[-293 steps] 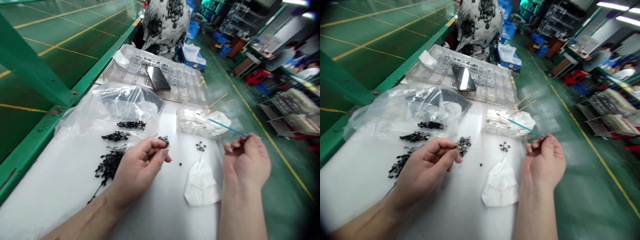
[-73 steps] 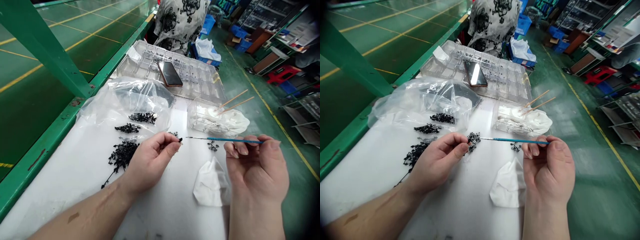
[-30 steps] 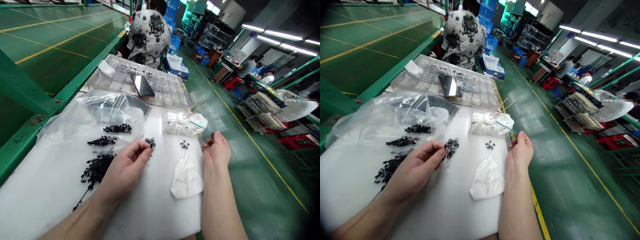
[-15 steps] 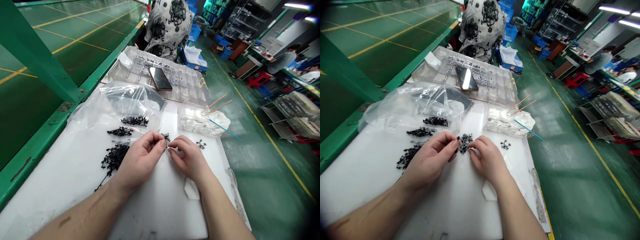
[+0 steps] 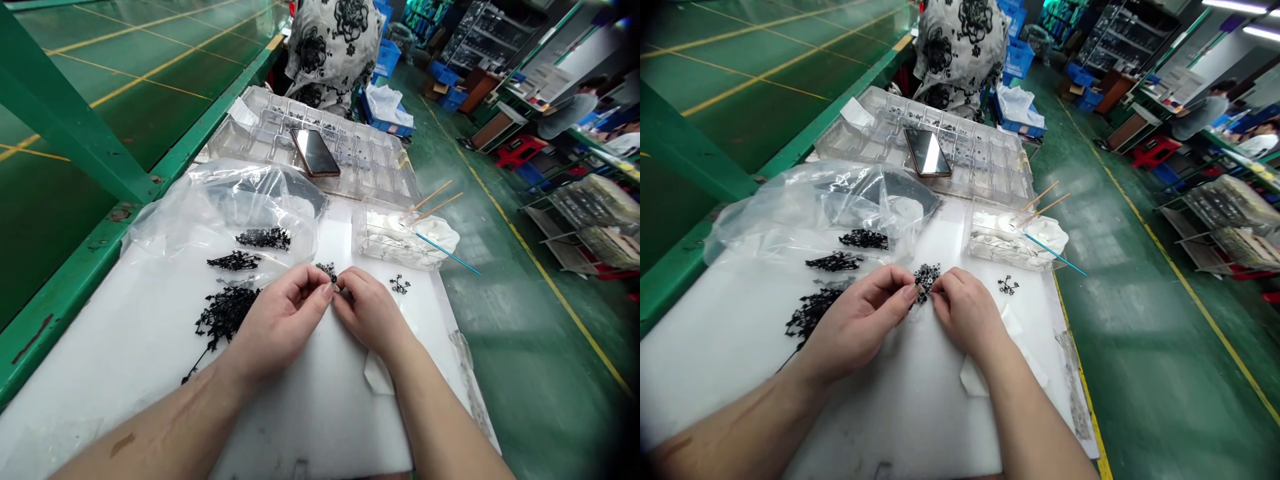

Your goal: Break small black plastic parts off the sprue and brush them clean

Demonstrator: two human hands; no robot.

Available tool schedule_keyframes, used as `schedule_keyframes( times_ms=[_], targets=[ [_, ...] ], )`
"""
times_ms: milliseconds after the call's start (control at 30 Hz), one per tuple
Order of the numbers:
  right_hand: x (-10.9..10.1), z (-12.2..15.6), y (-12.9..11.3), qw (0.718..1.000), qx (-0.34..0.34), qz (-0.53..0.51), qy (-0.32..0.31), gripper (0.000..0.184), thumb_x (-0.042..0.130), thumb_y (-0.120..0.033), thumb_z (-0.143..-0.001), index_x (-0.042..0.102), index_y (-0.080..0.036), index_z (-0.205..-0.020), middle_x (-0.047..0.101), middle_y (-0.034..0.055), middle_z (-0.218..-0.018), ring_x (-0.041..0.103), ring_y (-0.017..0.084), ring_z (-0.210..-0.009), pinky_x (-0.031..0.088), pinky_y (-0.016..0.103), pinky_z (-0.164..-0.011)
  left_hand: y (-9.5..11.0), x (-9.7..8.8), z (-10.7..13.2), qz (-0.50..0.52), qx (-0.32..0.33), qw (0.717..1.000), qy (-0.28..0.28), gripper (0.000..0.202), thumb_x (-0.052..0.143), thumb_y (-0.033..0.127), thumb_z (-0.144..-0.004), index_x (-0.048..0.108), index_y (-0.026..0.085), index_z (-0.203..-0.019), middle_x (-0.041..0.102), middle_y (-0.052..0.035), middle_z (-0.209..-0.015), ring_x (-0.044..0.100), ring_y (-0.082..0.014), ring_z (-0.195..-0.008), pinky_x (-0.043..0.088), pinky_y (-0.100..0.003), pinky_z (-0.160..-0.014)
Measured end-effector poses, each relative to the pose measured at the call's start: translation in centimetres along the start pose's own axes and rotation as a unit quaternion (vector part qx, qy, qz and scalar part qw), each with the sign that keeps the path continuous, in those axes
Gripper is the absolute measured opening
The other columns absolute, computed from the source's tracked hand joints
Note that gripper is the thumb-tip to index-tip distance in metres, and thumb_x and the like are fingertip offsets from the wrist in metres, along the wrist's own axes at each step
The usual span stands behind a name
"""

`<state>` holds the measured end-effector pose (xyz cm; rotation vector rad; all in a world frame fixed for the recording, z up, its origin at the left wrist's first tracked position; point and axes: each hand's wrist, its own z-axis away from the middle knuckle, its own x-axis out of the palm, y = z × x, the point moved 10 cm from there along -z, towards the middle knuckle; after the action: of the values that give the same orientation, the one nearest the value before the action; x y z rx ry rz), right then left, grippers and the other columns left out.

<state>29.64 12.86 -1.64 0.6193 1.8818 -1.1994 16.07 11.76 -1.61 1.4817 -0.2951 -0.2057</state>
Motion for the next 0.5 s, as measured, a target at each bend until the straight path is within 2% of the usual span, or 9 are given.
schedule_keyframes(
  times_ms=[133, 233, 333, 433, 500],
  targets=[
    [-1.7, 0.6, 1.4, 0.995, 0.057, -0.074, 0.038, 0.009, 0.068, -0.013, -0.089, 0.069, -0.022, -0.092, 0.069, -0.0004, -0.081, 0.061, 0.014, -0.068, 0.047, 0.028, -0.064, -0.2, 0.2, 0.1, -0.002, 0.003, 1.0, -0.001, 0.014, 0.063, 0.035, -0.106, 0.067, 0.023, -0.099, 0.061, 0.0042, -0.085, 0.053, -0.0117, -0.076, 0.043, -0.024, -0.069],
    [-3.3, 1.4, 2.3, 0.98, 0.095, -0.151, 0.084, 0.009, 0.07, -0.023, -0.096, 0.076, -0.025, -0.103, 0.074, 0.0003, -0.09, 0.067, 0.015, -0.077, 0.052, 0.029, -0.069, -0.2, 0.4, 0.1, -0.013, 0.0, 1.0, -0.006, 0.017, 0.063, 0.039, -0.106, 0.067, 0.024, -0.099, 0.06, 0.0046, -0.082, 0.052, -0.0119, -0.073, 0.042, -0.024, -0.066],
    [-5.1, 2.2, 1.8, 0.958, 0.075, -0.236, 0.146, 0.009, 0.075, -0.023, -0.096, 0.078, -0.029, -0.102, 0.075, -0.0004, -0.096, 0.07, 0.016, -0.089, 0.055, 0.029, -0.076, 0.1, 0.4, 0.1, -0.033, 0.001, 0.999, -0.008, 0.018, 0.063, 0.039, -0.106, 0.067, 0.023, -0.098, 0.061, 0.0044, -0.082, 0.053, -0.0121, -0.073, 0.042, -0.025, -0.066],
    [-6.4, 2.8, 0.4, 0.937, 0.029, -0.283, 0.203, 0.014, 0.081, -0.018, -0.092, 0.079, -0.03, -0.099, 0.074, -0.0015, -0.093, 0.068, 0.015, -0.089, 0.054, 0.028, -0.076, 0.4, 0.7, 0.2, -0.052, 0.001, 0.999, -0.011, 0.018, 0.062, 0.037, -0.106, 0.068, 0.022, -0.099, 0.061, 0.0043, -0.08, 0.053, -0.0122, -0.071, 0.043, -0.026, -0.065],
    [-6.6, 3.0, -0.7, 0.933, 0.006, -0.287, 0.217, 0.018, 0.083, -0.015, -0.089, 0.079, -0.029, -0.099, 0.073, -0.0016, -0.092, 0.067, 0.015, -0.088, 0.052, 0.028, -0.075, 0.5, 1.0, 0.2, -0.06, 0.006, 0.998, -0.02, 0.017, 0.06, 0.035, -0.106, 0.067, 0.021, -0.098, 0.061, 0.0043, -0.079, 0.052, -0.0121, -0.069, 0.042, -0.026, -0.063]
  ],
)
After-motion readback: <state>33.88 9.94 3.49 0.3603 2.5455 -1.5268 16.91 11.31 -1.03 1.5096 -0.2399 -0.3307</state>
